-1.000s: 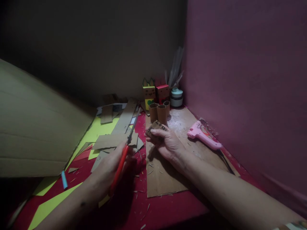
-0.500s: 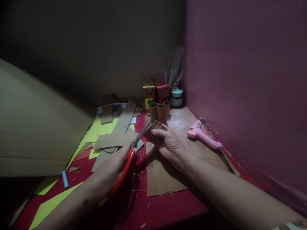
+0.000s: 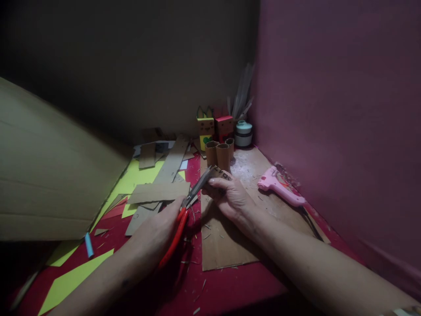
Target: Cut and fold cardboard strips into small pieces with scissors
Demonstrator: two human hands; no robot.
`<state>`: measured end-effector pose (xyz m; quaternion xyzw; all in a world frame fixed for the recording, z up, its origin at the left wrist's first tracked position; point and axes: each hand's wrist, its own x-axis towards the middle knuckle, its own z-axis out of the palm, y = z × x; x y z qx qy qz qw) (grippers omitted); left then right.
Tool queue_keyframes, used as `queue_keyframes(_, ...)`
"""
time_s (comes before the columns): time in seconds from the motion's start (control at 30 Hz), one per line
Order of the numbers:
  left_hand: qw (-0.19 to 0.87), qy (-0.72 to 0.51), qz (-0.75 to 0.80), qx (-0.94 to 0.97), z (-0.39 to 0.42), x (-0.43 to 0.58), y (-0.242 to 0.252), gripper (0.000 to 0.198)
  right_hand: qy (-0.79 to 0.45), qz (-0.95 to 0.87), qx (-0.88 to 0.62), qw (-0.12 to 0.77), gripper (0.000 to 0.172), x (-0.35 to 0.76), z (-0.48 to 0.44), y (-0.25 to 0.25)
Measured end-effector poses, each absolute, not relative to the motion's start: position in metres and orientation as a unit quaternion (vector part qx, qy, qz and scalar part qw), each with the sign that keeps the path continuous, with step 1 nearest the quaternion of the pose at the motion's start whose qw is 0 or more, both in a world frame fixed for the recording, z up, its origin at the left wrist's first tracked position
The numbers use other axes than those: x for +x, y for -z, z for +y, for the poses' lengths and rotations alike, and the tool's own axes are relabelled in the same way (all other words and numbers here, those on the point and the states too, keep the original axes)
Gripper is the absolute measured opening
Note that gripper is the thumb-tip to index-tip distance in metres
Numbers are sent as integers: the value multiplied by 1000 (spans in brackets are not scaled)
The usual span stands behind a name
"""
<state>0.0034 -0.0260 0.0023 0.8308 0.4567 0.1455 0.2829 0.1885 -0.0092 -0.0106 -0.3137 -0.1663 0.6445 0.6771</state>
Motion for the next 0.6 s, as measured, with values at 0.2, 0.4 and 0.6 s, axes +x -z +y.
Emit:
queue_keyframes(0.2,288,-164,445,832,-28,4,-9,39,-652,-156,-328,666,19,189,-10,8)
queue_keyframes(0.4,260,-166,437,845,-27,3,-9,31,-651,-149,-338,663,18,190,-9,8)
queue_keyframes(0.6,281,-164,460,826,-27,11,-11,39,-644,-190,-352,652,12,191,-10,9)
